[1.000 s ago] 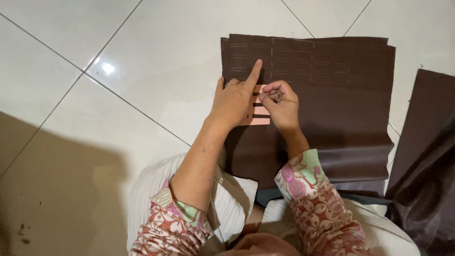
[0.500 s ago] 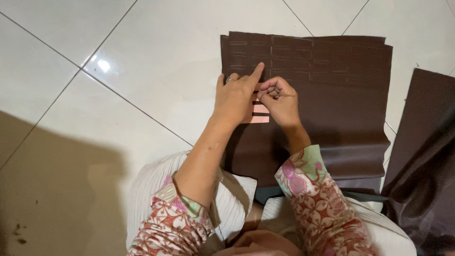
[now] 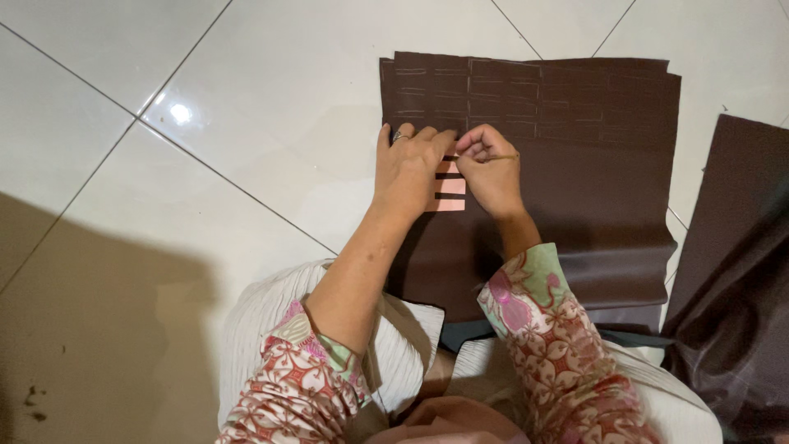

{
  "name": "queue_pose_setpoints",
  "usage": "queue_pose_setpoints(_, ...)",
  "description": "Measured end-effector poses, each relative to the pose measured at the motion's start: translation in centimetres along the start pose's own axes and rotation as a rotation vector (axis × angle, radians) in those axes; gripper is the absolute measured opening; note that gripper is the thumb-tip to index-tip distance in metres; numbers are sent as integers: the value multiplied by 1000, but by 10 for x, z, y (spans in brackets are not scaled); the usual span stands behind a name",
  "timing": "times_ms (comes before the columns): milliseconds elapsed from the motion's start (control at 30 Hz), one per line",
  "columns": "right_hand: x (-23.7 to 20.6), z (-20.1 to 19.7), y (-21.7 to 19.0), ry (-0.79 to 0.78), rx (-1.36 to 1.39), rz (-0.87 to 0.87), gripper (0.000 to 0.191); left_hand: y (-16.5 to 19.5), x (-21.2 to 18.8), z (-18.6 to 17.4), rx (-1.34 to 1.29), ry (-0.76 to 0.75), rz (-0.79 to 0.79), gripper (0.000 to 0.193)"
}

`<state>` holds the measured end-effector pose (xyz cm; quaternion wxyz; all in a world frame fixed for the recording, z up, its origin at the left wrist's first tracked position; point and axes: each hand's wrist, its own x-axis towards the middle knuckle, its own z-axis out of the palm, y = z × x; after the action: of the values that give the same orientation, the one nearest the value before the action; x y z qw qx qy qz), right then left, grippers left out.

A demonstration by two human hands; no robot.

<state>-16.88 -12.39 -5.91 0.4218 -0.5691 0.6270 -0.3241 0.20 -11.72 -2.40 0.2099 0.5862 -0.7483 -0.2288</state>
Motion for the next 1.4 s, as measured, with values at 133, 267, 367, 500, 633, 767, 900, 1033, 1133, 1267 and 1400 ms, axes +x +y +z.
queue_pose_setpoints(133, 1, 0, 3, 14, 19, 2, 20, -1, -3, 1, 15, -4, 20, 33)
queue_pose_setpoints(267, 3, -1, 9, -1, 60, -6, 22, -2, -5, 9, 47, 60, 56, 13)
queue_pose_setpoints(367, 4, 0, 8, 48, 71, -20, 18, -2, -6, 11, 3, -10, 32, 17)
queue_pose_setpoints(500, 1, 3, 0, 79, 84, -1, 18, -1, -7, 10, 25, 19, 36, 11)
queue_pose_setpoints(633, 0, 6, -11, 108, 22, -6, 17, -2, -9, 8, 43, 18, 47, 12)
queue_pose_setpoints(767, 0, 8, -14, 147, 36, 9, 19, -7, -10, 13, 75, -22, 50, 21)
queue_pose_setpoints(900, -3, -2, -13, 118, 831, 176, 23, -15, -5, 20, 11, -56, 32, 26)
queue_pose_setpoints(1033, -26, -7, -14, 235, 994, 302, 17, -25, 0, 25, -25, -36, 48, 23)
queue_pose_setpoints(1133, -47, 7, -17, 304, 904, 289, 18, -30, 4, 26, -70, 6, 66, 19)
queue_pose_setpoints(1267, -63, 29, -16, 327, 808, 216, 24, -29, 7, 20, -113, -19, 41, 16)
queue_pose_setpoints(1400, -71, 33, -31, 287, 486, 167, 27, -25, 0, -4, -106, -45, 13, 18)
